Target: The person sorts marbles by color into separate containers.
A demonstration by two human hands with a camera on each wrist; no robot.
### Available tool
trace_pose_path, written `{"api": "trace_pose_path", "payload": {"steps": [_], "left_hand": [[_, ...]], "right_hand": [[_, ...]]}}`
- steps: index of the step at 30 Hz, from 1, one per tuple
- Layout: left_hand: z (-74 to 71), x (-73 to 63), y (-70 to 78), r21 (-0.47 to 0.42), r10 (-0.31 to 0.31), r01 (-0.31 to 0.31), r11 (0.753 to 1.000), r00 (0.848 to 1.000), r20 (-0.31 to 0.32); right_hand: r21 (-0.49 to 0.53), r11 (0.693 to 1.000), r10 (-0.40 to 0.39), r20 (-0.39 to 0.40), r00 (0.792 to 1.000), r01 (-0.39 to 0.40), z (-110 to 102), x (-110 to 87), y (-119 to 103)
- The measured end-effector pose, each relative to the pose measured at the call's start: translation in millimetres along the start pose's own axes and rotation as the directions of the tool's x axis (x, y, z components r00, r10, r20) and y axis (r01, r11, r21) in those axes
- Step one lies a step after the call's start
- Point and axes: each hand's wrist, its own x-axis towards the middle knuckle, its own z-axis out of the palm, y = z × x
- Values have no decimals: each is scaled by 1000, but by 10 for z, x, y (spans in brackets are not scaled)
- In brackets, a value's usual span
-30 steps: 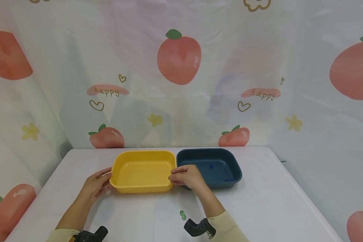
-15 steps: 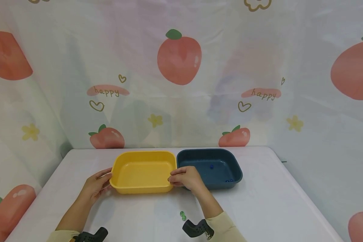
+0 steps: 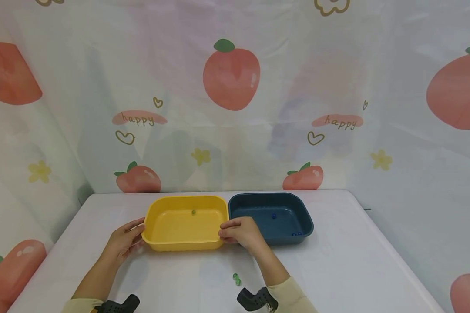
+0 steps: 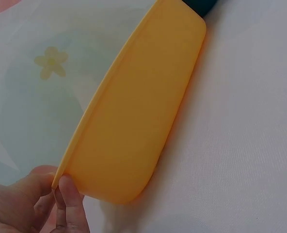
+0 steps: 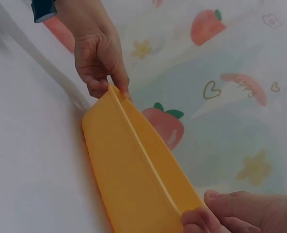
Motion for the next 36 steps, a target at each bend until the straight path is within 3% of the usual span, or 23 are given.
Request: {"api": "trace_pose_path", "payload": {"steps": [8, 17, 28, 36], "left_hand": [[6, -6, 6, 10, -6, 6, 1000, 1000, -5], [13, -10, 11, 18, -8, 9, 1000, 1000, -9], [7, -21, 3, 6, 4, -4, 1000, 1000, 0], [2, -25, -2, 0, 11, -11, 1000, 1000, 7]], "right_hand": [[-55, 998, -12, -2, 1000, 12, -17, -109, 23], [2, 999, -43, 50, 998, 43, -76, -231, 46], [-2, 999, 41, 27, 999, -41, -194, -393, 176], [-2, 999, 48, 21, 999, -48, -294, -454, 358]]}}
